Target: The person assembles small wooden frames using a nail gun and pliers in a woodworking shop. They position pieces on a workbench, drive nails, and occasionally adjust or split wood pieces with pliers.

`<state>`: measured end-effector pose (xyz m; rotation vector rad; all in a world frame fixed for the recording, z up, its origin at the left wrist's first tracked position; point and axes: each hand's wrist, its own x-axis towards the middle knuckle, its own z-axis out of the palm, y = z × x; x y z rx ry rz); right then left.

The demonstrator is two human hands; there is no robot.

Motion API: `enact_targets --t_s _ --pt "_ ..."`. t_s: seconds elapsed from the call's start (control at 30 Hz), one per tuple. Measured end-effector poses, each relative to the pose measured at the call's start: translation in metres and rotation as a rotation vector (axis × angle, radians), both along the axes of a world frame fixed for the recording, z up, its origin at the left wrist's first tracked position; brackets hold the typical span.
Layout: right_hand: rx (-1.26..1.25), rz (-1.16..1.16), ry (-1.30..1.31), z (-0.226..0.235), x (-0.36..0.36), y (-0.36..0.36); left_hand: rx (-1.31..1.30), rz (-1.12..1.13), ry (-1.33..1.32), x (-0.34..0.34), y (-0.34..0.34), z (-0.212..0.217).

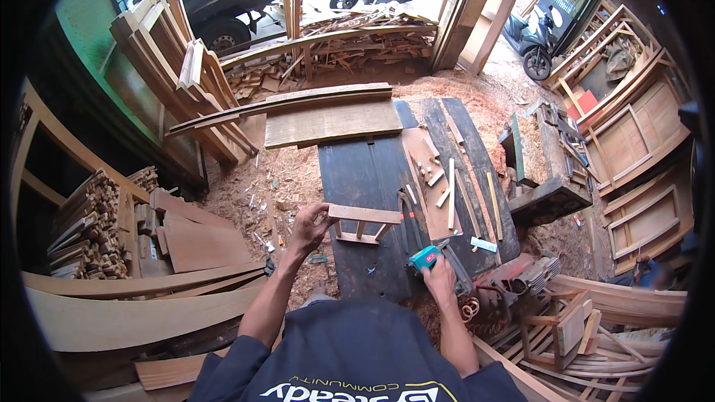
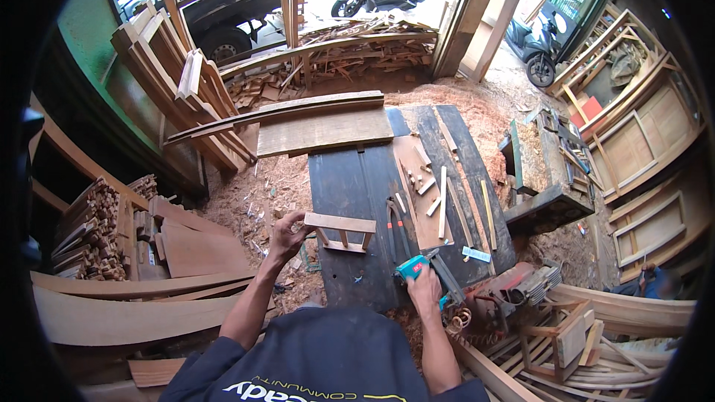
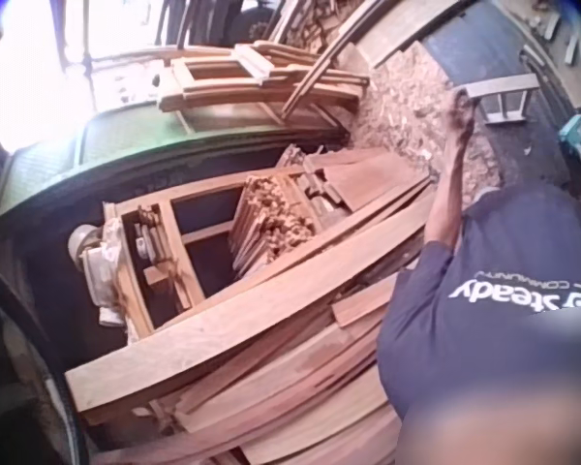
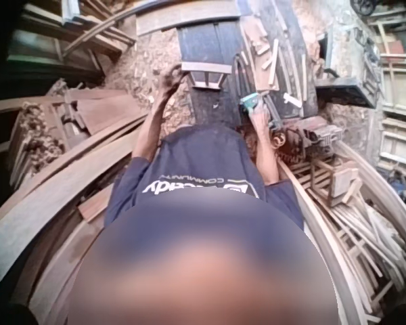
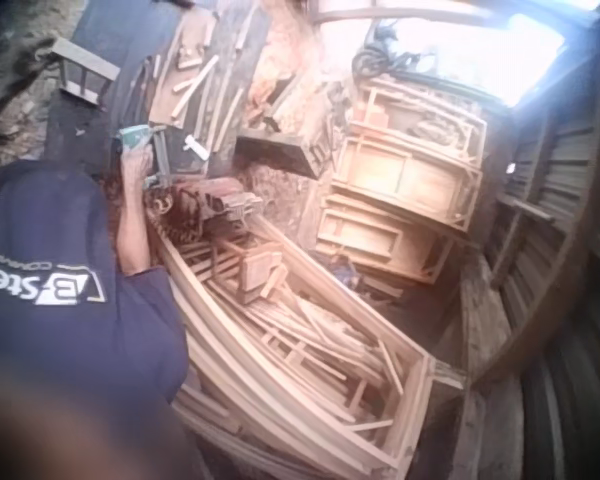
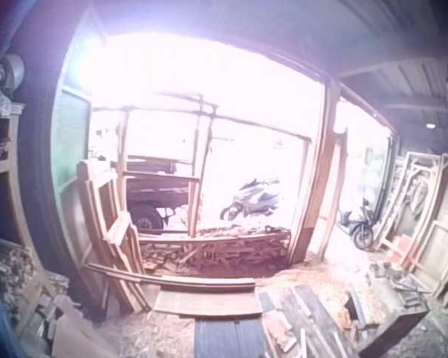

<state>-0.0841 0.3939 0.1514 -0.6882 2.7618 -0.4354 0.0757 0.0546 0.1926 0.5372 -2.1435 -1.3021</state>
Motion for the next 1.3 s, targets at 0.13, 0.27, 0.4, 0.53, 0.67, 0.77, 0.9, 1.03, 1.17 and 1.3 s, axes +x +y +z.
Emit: enact_targets --t_s 0.13,0.27,0.4,0.53,0.67,0.77,0.9,1.03,1.17,1.3 --pt "0.205 0.048 0.003 -0.058 0.025 0.037 -0.035 -0.015 0.017 0.005 0.003 0.005" --pt "0.110 0.016 -0.025 -0.089 0.002 0.036 0.039 -0.033 0.037 0.007 0.003 0.005" --pt "0.124 -0.073 -0.002 -0.028 -0.011 0.026 0.131 -0.093 0.070 0.003 -0.002 0.001" --pt "0.003 -0.083 -0.254 0.116 -0.024 0.000 0.135 -0.101 -0.003 0.000 -0.004 -0.004" --pt "-0.038 0.273 -0.270 0.250 -0.007 -0.054 0.175 -0.101 0.009 -0.003 -0.004 -0.008" --pt "-0.003 0.400 -0.060 0.306 0.014 -0.114 0.240 -0.085 0.014 -0.004 -0.003 -0.010" --pt "-0.027 0.381 -0.240 0.338 0.028 -0.185 0.260 -0.089 0.067 -0.004 -0.002 -0.009" --pt "0.119 0.364 -0.238 0.333 0.033 -0.221 0.282 -0.087 0.095 -0.006 -0.002 -0.007" --pt "0.151 0.387 -0.221 0.321 0.028 -0.233 0.298 -0.085 0.072 -0.006 -0.003 -0.009" --pt "0.138 0.376 -0.236 0.314 0.026 -0.235 0.268 -0.099 0.069 -0.006 -0.004 -0.011"
